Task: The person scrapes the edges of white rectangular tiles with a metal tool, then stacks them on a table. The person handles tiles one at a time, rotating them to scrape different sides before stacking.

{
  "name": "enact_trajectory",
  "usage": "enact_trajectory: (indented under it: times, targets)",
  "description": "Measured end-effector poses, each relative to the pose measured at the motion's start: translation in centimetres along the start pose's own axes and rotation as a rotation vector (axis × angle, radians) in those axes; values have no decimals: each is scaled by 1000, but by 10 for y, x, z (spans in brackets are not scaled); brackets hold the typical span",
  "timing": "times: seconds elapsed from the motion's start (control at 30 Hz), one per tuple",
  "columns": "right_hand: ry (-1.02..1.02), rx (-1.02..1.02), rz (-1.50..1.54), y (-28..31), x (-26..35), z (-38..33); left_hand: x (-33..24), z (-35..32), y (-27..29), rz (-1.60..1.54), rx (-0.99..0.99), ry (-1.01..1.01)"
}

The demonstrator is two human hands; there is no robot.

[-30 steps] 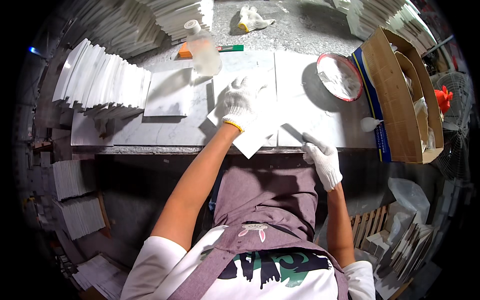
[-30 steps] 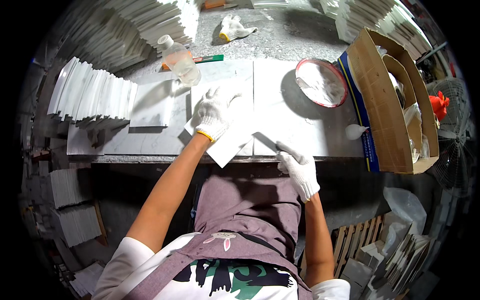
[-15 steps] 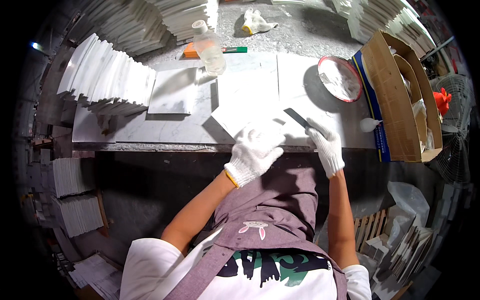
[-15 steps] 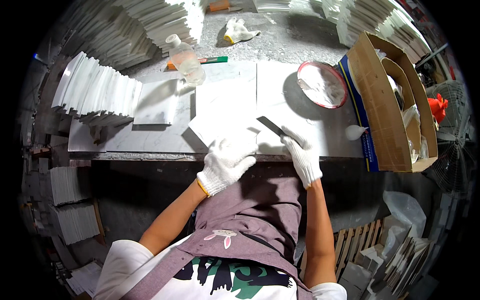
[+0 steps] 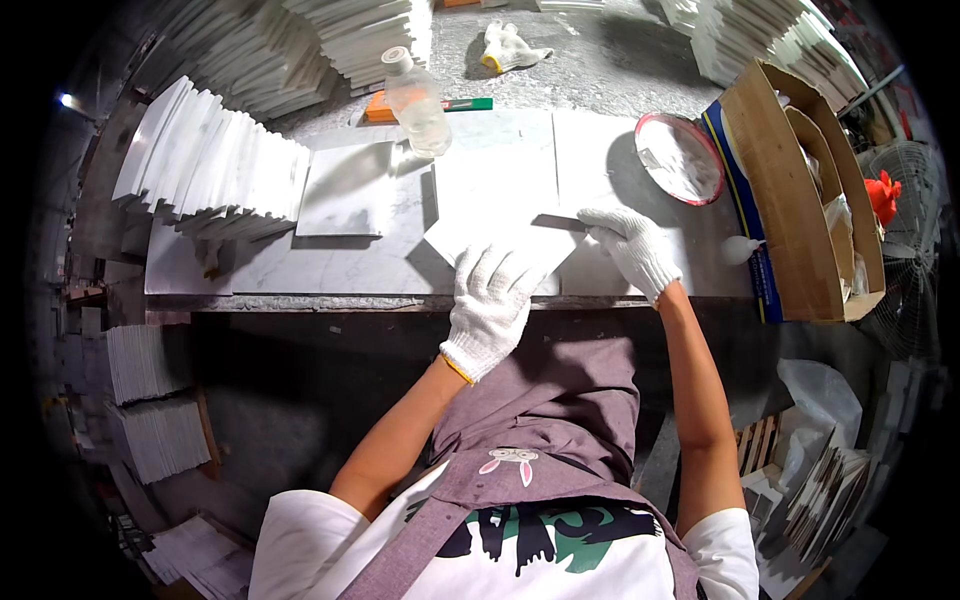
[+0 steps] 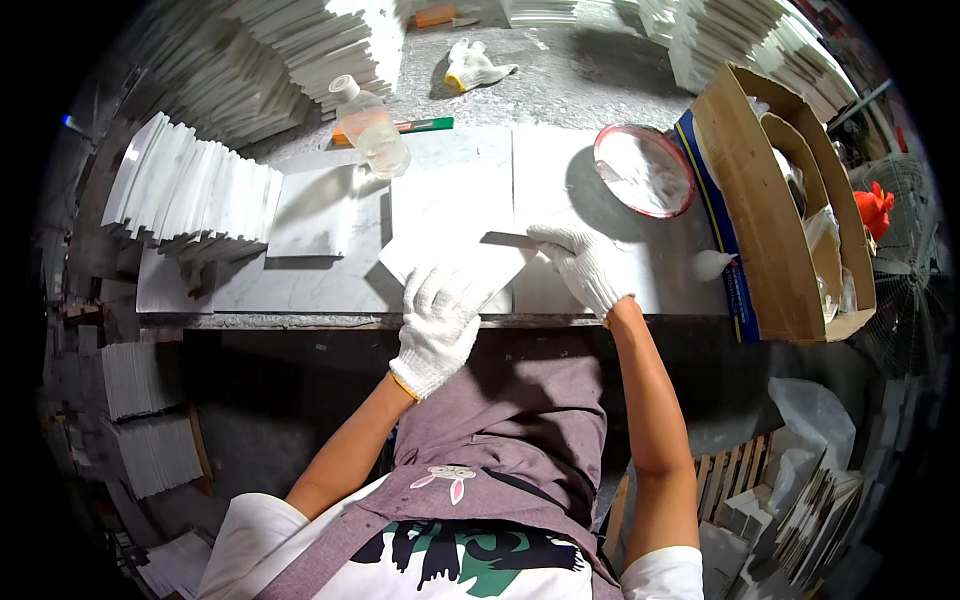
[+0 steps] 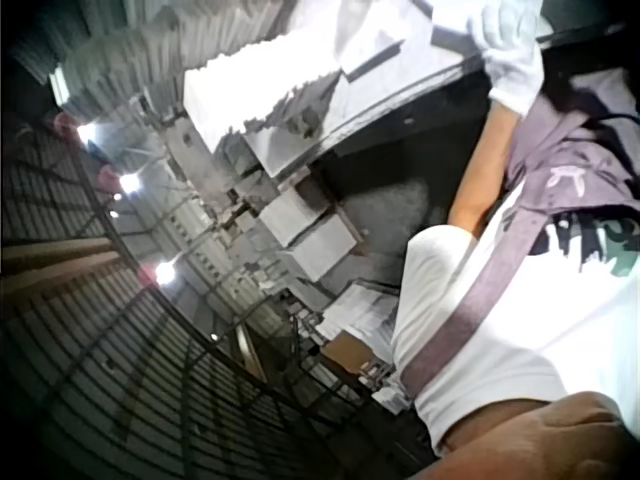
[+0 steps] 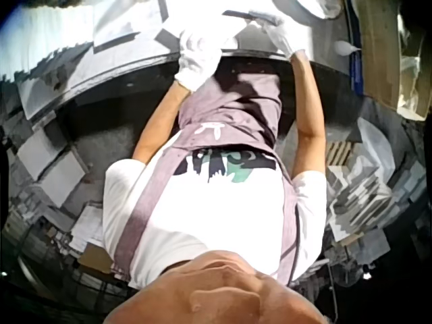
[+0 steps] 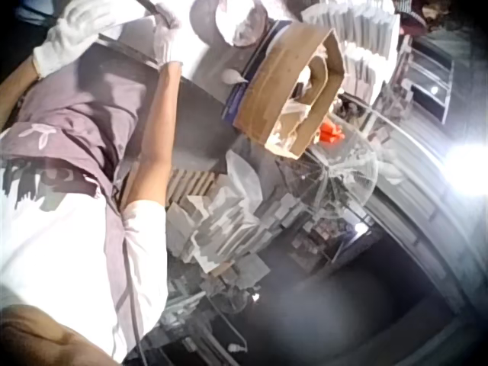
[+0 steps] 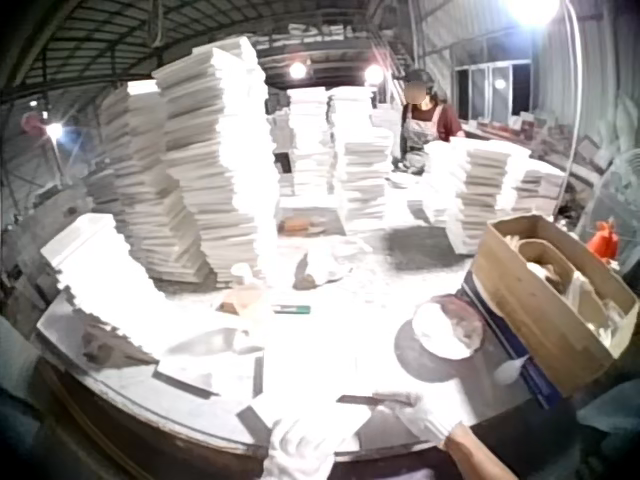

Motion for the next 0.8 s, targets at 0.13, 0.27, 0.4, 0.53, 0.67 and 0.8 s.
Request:
enact_trajectory:
  times: [0.13,0.27,0.4,0.53,0.67,0.8]
  targets:
    - [-17,-15,20,-5,-4,8,-1,2,3,-10,-14,-15]
    - [-18,19,-1,-5,3,-7,-1,0,0,6,-64,-35]
    - [-26,19,23,-3,6,-1,-4,2,3,24,-49,-30]
    - [-7,-14,19,-4,0,-8,-4,3,2,9,-31,-36]
    - [-76,8,229,1,-5,-39,-6,4,0,62,4,-16]
    - [-255,-267,855,2,-25,-85,-6,3,-6,110,50,34]
Point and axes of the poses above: each hand's wrist, its own z-axis towards the middle knuckle, its own y-axis out of the back of the hand, x = y × z, the point moved 7 cm from there along z, towards the middle knuckle, and after that the axes turned 11 degrees about y, right-handed, at the moved point
